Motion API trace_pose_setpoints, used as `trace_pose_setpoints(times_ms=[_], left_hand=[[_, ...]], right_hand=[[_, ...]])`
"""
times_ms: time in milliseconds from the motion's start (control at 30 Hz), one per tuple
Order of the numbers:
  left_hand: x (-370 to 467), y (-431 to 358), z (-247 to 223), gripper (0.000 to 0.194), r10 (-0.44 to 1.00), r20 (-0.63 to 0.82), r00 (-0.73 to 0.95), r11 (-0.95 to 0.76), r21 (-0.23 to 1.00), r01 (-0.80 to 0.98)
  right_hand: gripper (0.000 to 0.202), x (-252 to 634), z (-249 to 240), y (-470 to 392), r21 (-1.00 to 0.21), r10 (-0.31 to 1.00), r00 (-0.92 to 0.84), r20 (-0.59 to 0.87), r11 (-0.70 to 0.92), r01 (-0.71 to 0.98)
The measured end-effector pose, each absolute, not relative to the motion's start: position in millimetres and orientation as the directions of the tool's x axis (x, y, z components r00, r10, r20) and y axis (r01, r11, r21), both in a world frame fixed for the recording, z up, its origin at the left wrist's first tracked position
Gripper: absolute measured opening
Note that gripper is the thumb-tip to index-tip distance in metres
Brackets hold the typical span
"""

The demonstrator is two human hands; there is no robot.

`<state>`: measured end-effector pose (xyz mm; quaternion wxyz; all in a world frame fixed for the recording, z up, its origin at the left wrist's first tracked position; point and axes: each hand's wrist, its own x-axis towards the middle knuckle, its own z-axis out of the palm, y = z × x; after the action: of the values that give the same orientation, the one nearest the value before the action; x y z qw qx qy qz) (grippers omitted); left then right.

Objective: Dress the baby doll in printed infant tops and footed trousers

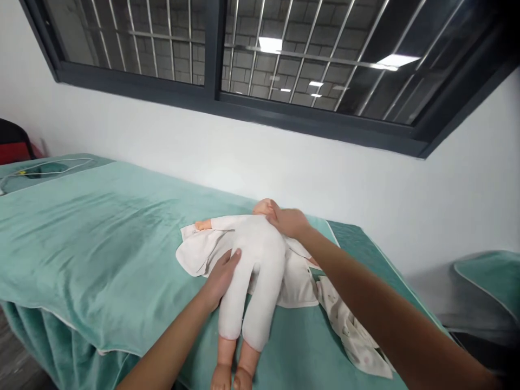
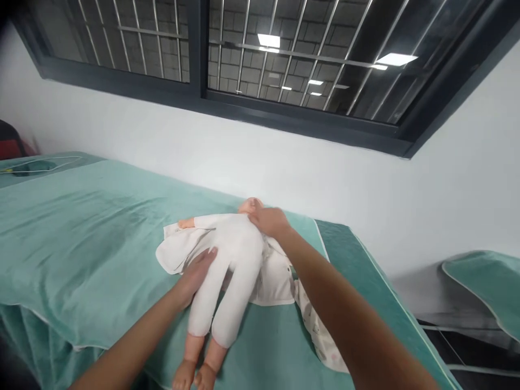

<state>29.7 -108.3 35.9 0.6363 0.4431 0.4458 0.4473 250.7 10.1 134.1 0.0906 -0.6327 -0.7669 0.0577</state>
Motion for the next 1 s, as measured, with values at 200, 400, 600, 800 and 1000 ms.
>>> trace_pose_setpoints(times_ms=[200,400,600,800,1000], left_hand=[[26.6,-62.9,17.3,0.040,0.983,0.162,-0.083,-0.127,0.937,0.325],[21.2,-27.2,7.9,0.033,0.965,0.261,0.024,-0.198,0.666,0.719],[12.4,-8.8,1.6,0.024,0.899,0.419,0.127,-0.276,0.318,0.907],[2.8,10.5,-1.6,0.024,0.925,0.355,-0.139,-0.027,0.424,0.905],[-17.9,26.5,-3.7,0.014,0.912,0.263,-0.314,0.023,0.733,0.680]], right_hand=[[0.039,170.1,123.6,26.6,-0.027,0.860,-0.508,0.052,0.510,0.860],[0.030,111.1,87.6,49.8,-0.008,0.846,-0.527,-0.081,0.528,0.849],[0.030,134.2,91.7,58.2,-0.075,0.865,-0.501,-0.009,0.499,0.863],[0.037,159.9,96.4,45.2,-0.146,0.859,-0.511,0.036,0.510,0.848],[0.056,158.1,97.0,38.9,-0.112,0.857,-0.515,0.009,0.513,0.851]])
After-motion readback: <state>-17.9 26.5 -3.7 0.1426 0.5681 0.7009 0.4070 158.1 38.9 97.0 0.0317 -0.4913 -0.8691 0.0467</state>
